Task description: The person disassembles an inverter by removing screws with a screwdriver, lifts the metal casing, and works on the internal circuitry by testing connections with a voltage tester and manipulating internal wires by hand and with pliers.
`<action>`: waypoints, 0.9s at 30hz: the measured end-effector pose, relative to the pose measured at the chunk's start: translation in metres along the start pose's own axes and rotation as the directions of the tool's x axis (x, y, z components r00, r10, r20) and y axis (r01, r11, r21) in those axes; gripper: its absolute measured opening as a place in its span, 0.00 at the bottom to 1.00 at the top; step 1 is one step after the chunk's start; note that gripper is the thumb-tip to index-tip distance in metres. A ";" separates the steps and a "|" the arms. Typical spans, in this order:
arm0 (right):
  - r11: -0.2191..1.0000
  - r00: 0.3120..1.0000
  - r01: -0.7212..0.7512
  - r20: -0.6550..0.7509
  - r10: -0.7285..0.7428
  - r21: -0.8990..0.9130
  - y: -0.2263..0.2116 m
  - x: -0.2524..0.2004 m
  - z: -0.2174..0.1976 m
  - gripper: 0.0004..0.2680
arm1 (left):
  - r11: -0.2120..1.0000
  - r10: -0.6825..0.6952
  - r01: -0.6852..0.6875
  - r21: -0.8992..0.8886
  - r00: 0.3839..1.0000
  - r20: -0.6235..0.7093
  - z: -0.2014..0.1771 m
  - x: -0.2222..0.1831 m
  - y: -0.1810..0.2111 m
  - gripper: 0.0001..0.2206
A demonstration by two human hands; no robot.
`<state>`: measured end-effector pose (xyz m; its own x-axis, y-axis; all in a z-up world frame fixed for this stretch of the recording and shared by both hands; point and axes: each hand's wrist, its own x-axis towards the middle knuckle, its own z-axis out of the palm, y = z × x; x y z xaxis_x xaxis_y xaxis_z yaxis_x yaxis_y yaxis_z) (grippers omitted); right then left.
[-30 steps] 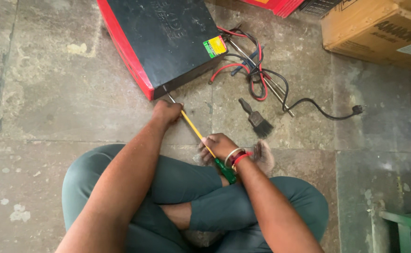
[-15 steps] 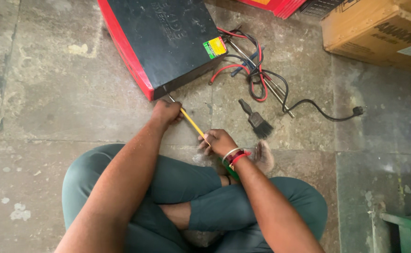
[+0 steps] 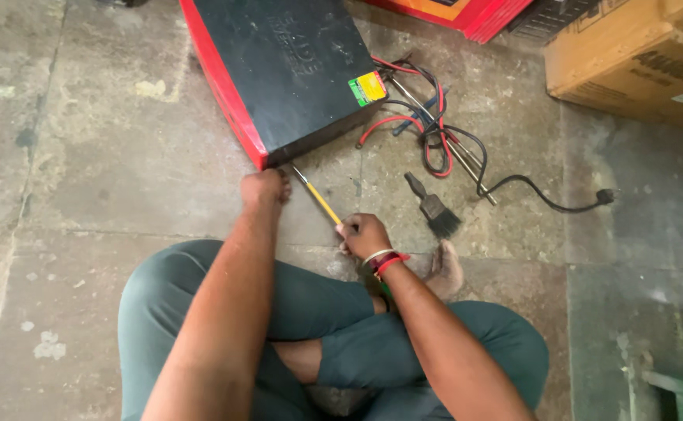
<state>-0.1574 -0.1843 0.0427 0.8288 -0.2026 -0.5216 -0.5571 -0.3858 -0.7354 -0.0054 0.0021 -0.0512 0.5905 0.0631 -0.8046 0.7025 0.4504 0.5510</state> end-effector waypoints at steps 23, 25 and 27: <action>0.967 0.978 0.060 0.210 -0.007 -0.247 -0.021 -0.009 -0.035 0.08 | 0.800 0.443 -0.252 0.544 0.860 -0.253 0.017 -0.051 0.005 0.23; 0.968 0.961 0.050 0.275 0.021 -0.248 -0.017 -0.008 -0.045 0.08 | 0.940 0.244 -0.174 0.294 0.945 -0.219 0.011 -0.075 0.018 0.22; 0.960 0.948 0.114 0.317 -0.028 -0.256 -0.019 -0.010 -0.050 0.08 | 0.998 -0.052 0.047 0.048 0.993 0.107 0.002 -0.092 0.051 0.14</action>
<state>-0.1527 -0.2197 0.0837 0.7848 0.1044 -0.6108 -0.4265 -0.6241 -0.6546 -0.0225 0.0173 0.0513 0.5923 -0.0555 -0.8038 0.7476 0.4100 0.5225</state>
